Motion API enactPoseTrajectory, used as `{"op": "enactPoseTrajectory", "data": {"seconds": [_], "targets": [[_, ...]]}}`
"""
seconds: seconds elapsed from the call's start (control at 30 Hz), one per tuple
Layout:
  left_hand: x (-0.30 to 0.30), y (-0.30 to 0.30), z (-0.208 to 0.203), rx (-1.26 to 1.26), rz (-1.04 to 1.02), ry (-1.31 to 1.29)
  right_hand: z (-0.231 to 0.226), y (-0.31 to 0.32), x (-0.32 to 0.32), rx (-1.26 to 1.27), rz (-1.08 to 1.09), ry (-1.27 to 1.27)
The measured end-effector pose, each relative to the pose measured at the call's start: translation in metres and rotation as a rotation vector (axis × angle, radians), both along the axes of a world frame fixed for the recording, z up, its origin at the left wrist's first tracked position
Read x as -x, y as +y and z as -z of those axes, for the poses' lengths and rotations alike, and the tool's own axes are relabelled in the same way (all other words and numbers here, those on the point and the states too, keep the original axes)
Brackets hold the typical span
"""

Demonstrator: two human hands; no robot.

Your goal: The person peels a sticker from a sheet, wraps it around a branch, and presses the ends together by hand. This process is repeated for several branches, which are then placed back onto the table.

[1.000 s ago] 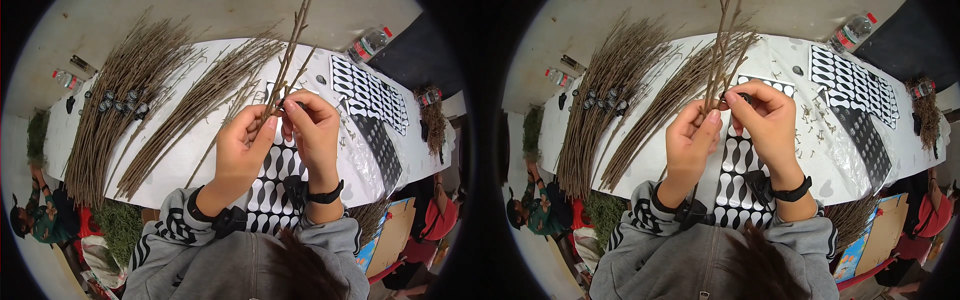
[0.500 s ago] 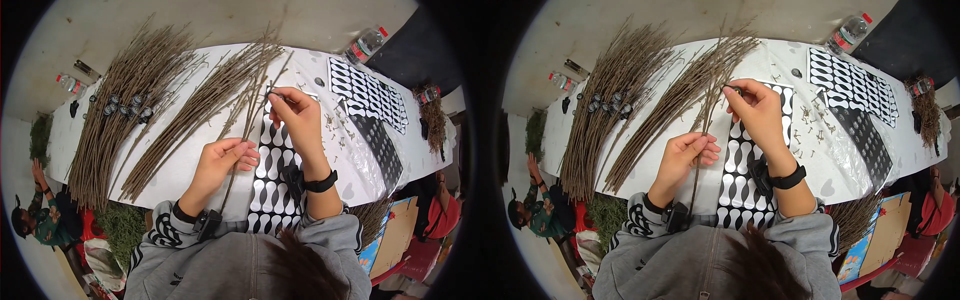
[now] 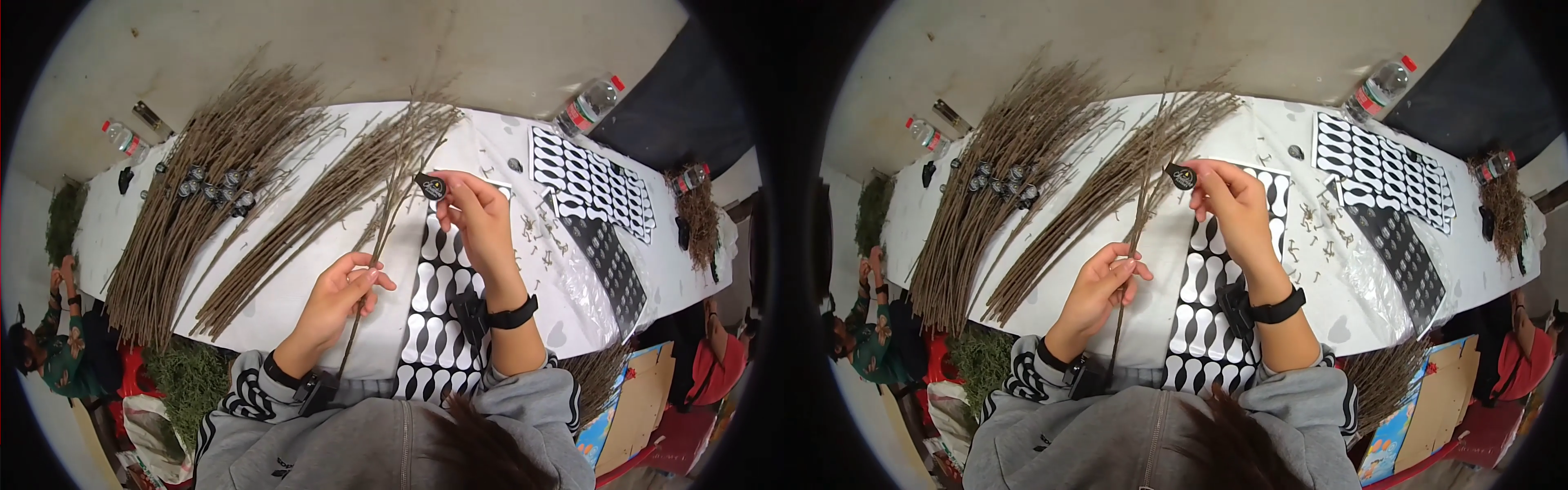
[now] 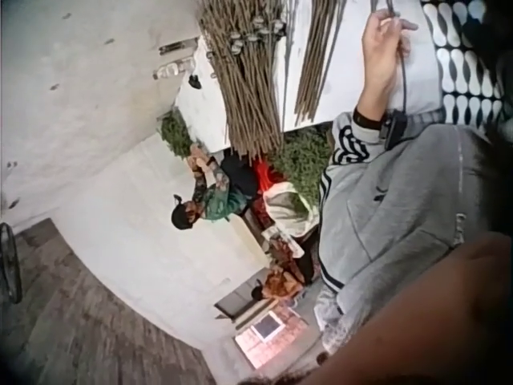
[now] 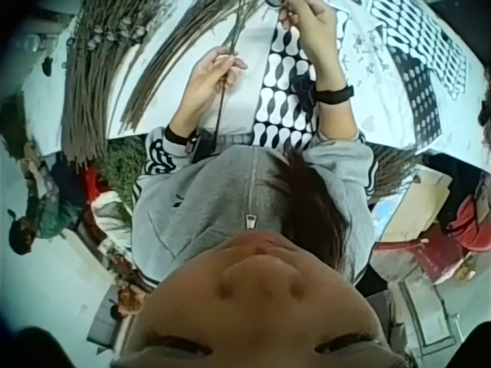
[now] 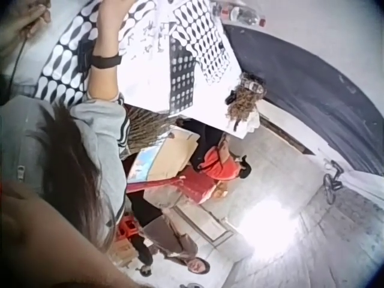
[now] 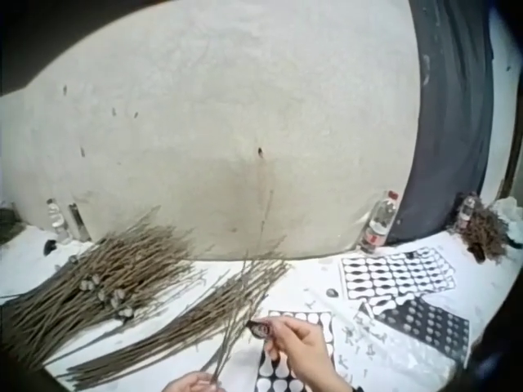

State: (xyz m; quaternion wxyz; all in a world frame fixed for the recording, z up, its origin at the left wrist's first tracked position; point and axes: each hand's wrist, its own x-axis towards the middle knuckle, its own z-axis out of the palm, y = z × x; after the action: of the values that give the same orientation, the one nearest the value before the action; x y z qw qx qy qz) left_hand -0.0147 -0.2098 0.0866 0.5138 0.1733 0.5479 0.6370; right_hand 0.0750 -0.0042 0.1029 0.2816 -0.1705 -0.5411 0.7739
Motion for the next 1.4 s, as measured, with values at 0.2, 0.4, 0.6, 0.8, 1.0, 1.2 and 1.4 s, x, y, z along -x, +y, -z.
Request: {"op": "enactPoseTrajectory", "data": {"seconds": [0.2, 0.4, 0.6, 0.8, 1.0, 1.2, 1.4], "targets": [[0.016, -0.02, -0.022, -0.027, -0.163, 0.059, 0.005, 0.004, 0.001, -0.045, 0.051, 0.003], [0.071, -0.075, -0.055, -0.125, -0.466, 0.282, 0.006, 0.008, 0.0, -0.09, 0.056, -0.057], [0.129, -0.158, -0.1, 0.181, -0.738, 0.864, 0.008, 0.004, 0.003, -0.114, 0.09, -0.058], [0.207, -0.225, -0.098, 0.419, -0.776, 1.634, 0.009, 0.004, 0.004, -0.147, 0.086, -0.067], [0.293, -0.256, 0.005, 0.796, -0.554, 1.661, 0.014, 0.003, 0.004, -0.213, 0.101, -0.099], [0.266, -0.232, -0.002, 0.718, -0.675, 1.695, 0.015, 0.007, 0.005, -0.266, 0.136, -0.111], [0.179, -0.17, -0.023, 0.402, -0.553, 1.779, 0.012, 0.024, -0.004, -0.705, 0.174, -0.416]]}}
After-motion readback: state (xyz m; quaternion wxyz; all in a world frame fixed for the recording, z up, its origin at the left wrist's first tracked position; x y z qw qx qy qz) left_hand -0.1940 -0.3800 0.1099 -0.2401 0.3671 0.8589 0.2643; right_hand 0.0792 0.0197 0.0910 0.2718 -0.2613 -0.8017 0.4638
